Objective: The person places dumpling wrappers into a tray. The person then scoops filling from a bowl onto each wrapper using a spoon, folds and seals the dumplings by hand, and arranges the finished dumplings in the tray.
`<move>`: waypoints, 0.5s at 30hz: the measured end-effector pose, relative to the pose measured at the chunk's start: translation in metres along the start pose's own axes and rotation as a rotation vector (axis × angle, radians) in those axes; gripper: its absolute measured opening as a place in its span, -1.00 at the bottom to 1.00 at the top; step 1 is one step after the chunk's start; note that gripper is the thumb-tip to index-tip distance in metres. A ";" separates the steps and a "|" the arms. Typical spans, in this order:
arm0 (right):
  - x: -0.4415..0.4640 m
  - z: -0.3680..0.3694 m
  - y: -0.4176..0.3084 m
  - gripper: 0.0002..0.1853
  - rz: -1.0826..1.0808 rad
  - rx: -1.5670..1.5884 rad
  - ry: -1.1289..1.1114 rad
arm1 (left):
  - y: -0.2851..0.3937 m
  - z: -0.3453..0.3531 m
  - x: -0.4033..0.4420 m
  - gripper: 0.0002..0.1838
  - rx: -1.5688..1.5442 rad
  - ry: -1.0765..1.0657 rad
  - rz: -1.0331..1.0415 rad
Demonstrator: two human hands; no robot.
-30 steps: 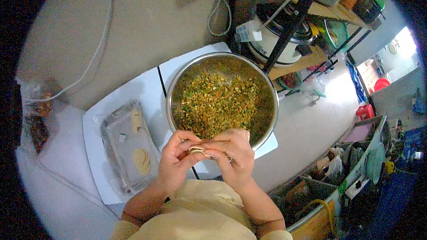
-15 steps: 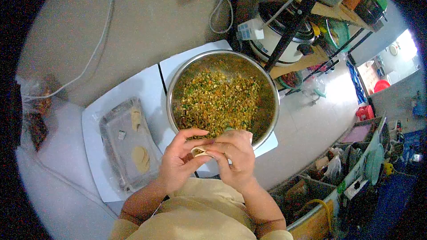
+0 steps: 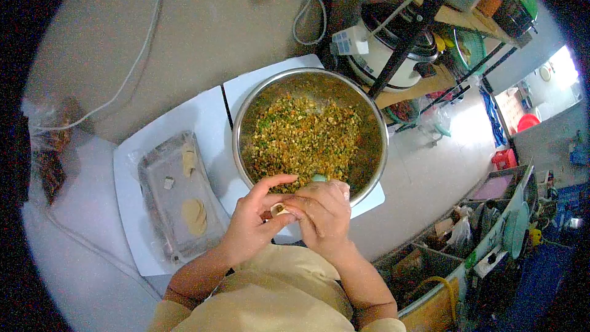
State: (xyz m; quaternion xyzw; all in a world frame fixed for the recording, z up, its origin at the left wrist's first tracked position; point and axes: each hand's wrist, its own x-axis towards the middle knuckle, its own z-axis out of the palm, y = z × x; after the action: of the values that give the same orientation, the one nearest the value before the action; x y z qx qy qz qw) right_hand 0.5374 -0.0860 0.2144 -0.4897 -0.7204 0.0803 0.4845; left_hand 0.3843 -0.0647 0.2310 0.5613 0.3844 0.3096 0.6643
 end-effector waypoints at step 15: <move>-0.005 0.003 0.003 -0.92 0.214 0.189 0.084 | -0.015 0.003 0.008 -0.64 -0.265 0.015 -0.018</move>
State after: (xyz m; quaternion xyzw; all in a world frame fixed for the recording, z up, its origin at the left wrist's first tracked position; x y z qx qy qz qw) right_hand 0.5375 -0.0874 0.2084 -0.5190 -0.6324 0.1785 0.5467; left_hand 0.3907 -0.0618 0.2147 0.4628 0.3499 0.3560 0.7326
